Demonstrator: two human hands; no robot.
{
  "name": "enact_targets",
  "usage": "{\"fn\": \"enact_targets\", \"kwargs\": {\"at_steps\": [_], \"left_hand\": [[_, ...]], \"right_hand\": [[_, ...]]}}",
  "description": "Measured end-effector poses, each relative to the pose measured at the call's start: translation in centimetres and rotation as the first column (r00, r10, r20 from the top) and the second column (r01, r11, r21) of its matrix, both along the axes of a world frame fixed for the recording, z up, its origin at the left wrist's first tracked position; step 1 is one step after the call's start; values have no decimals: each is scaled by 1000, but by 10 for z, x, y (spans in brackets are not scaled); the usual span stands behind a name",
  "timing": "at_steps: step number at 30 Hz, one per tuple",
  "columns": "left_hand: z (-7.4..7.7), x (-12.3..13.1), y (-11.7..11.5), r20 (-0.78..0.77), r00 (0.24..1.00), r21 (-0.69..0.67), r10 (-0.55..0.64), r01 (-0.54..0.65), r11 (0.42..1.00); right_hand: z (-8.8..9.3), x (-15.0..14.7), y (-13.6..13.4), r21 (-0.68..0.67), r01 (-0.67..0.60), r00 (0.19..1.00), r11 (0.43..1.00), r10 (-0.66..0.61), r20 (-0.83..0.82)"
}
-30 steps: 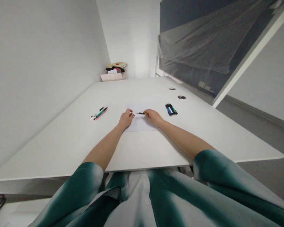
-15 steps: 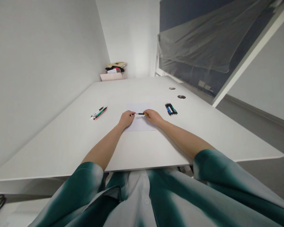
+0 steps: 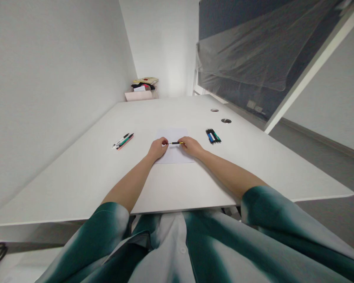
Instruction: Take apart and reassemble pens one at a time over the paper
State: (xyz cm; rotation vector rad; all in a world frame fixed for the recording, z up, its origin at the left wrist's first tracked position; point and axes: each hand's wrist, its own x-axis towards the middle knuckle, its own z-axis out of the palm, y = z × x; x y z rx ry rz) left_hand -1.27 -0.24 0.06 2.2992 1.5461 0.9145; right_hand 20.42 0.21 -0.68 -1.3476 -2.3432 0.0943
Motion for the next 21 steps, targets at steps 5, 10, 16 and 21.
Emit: {"fn": "enact_targets", "kwargs": {"at_steps": [5, 10, 16, 21], "left_hand": [[-2, -1, 2, -17, 1000, 15, 7, -7, 1000], [-3, -1, 3, -17, 1000, 22, 6, -5, 1000], [-4, -2, 4, -8, 1000, 26, 10, -10, 1000], [-5, -2, 5, -24, 1000, 38, -13, 14, 999]], "right_hand": [[2, 0, -1, -2, 22, 1000, 1000, -22, 12], [2, 0, 0, 0, 26, 1000, 1000, -26, 6], [0, 2, 0, 7, 29, 1000, 1000, -29, 3], [1, 1, -1, 7, 14, 1000, 1000, -14, 13]]}}
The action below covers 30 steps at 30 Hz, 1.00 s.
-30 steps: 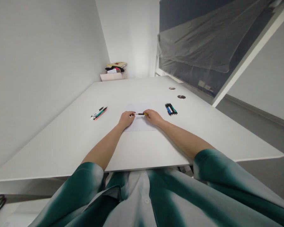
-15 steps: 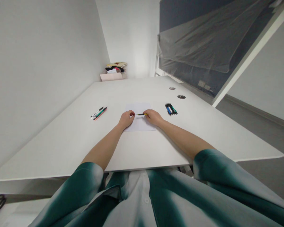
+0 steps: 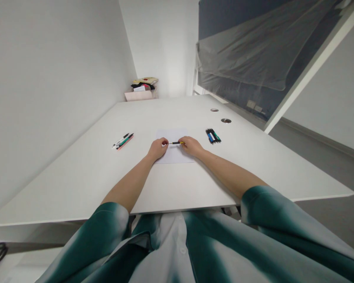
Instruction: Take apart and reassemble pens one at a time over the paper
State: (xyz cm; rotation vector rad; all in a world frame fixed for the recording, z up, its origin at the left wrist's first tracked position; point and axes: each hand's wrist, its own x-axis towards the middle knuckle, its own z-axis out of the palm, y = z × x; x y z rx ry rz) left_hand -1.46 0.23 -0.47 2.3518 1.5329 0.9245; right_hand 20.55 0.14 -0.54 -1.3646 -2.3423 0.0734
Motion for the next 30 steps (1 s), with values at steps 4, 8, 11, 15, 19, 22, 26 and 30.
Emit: {"fn": "enact_targets", "kwargs": {"at_steps": [4, 8, 11, 15, 19, 22, 26, 30], "left_hand": [[0, 1, -1, -13, 1000, -7, -19, 19, 1000], [0, 3, -1, 8, 999, -14, -36, 36, 999], [-1, 4, -1, 55, 998, -37, -42, 44, 998], [-1, 5, -1, 120, 992, -72, -33, 42, 996], [0, 5, -1, 140, 989, -87, -36, 48, 995], [0, 5, -2, 131, 991, -92, -37, 50, 995], [2, 6, -3, 130, 990, -79, -48, 59, 995], [2, 6, -3, 161, 986, -64, -31, 42, 997]], "right_hand": [[1, -2, -1, 0, -12, 1000, 1000, 12, 12], [2, -3, -2, 4, -19, 1000, 1000, 19, 18], [2, -3, -2, -2, -21, 1000, 1000, 21, 17], [0, -3, -2, -1, -29, 1000, 1000, 29, 5], [-3, -3, 0, 4, -45, 999, 999, 45, -2], [-4, -2, 0, 6, -45, 999, 999, 45, -9], [-4, -3, 0, -1, -46, 999, 999, 46, -9], [-3, -4, 0, 0, -42, 999, 999, 42, -6]]}}
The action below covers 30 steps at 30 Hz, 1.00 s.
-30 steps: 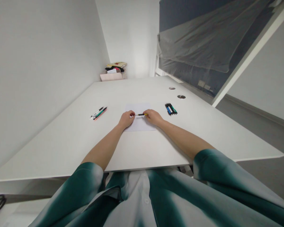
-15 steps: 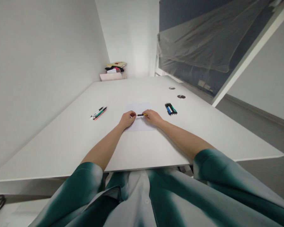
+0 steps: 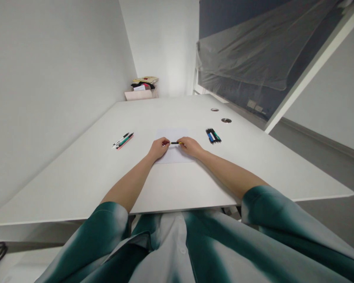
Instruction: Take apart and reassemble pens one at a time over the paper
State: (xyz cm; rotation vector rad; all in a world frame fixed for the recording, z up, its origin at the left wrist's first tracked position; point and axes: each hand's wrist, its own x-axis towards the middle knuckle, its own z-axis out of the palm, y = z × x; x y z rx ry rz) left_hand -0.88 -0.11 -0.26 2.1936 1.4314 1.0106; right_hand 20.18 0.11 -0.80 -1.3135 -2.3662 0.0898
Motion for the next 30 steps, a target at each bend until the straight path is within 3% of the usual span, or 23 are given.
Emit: {"fn": "enact_targets", "kwargs": {"at_steps": [30], "left_hand": [[-5, 2, 5, 82, 997, -50, -12, 16, 999]], "right_hand": [[1, -1, -2, 5, -21, 999, 1000, 21, -28]]}}
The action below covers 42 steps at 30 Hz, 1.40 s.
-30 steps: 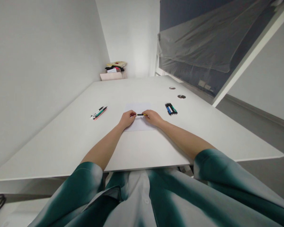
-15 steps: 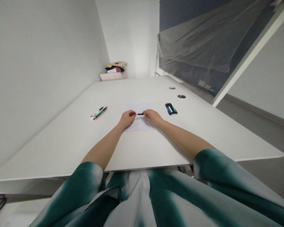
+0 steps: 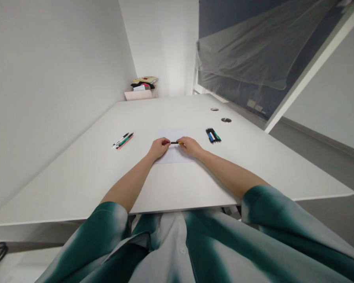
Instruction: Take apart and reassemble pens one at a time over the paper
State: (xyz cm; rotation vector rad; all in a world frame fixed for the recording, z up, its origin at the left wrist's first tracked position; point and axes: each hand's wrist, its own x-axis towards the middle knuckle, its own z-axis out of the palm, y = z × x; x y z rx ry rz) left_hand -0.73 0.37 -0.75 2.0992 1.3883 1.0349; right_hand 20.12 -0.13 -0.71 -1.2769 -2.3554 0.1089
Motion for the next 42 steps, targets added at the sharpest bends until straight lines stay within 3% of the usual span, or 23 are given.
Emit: {"fn": "enact_targets", "kwargs": {"at_steps": [18, 26, 32, 42], "left_hand": [[0, 0, -1, -33, 999, 13, -16, 17, 1000], [1, 1, -4, -29, 999, 12, -21, 22, 1000], [2, 0, -3, -32, 999, 15, -15, 15, 1000], [1, 0, -2, -48, 999, 29, -15, 16, 999]], "right_hand": [[3, -2, -5, -82, 33, 998, 996, -29, 50], [1, 0, -2, -39, 52, 999, 998, -51, 12], [6, 1, -5, 36, 26, 997, 999, -28, 73], [11, 0, -9, -67, 112, 989, 991, -104, 109]]}}
